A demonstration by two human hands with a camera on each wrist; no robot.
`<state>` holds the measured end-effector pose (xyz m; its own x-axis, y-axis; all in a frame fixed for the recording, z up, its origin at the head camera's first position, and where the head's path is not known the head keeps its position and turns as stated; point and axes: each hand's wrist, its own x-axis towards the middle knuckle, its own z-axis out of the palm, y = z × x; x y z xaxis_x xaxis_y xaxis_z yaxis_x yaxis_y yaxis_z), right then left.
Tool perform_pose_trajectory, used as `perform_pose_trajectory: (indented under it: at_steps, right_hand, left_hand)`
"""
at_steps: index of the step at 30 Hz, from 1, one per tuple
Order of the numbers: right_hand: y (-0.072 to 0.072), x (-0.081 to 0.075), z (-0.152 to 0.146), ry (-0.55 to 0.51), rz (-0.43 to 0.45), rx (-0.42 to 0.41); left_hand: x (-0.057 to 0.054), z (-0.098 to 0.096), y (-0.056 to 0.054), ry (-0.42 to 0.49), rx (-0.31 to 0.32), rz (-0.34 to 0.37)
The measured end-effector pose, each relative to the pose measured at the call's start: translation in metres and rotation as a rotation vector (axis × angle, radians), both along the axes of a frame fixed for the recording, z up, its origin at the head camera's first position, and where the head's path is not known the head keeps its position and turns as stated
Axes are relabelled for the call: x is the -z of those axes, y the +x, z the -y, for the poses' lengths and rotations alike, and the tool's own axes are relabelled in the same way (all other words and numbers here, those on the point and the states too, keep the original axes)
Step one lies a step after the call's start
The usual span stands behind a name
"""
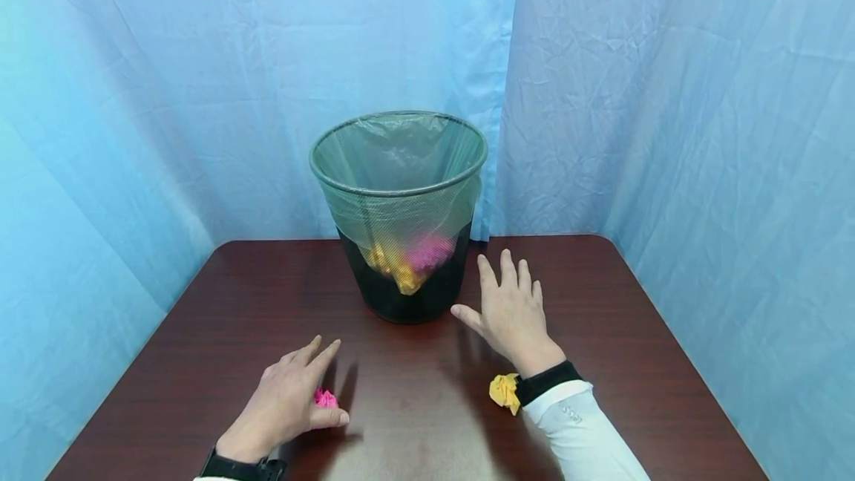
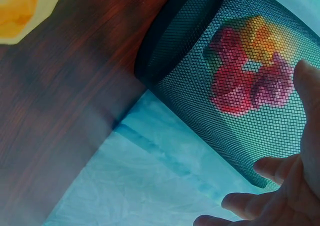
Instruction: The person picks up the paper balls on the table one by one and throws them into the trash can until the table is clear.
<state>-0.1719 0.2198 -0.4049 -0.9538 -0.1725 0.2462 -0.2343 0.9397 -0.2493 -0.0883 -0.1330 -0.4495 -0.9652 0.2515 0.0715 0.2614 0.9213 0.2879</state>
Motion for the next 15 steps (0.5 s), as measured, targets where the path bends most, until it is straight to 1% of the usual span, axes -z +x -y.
perform_pose_trajectory:
  at_steps: [8, 12, 15]
  right_hand:
    - [0.0013, 0.0029, 0.0004, -0.005, 0.010, 0.001]
    - [0.0023, 0.0045, 0.0011, -0.010, 0.010, 0.003]
    - [0.0029, 0.0063, 0.0014, -0.011, 0.010, 0.004]
  left_hand:
    - [0.0034, 0.0028, 0.0003, -0.041, 0.002, 0.094]
    - [0.0055, 0.0043, 0.0000, -0.018, 0.014, 0.126]
    - [0.0068, 0.0054, 0.0006, 0.012, 0.037, 0.133]
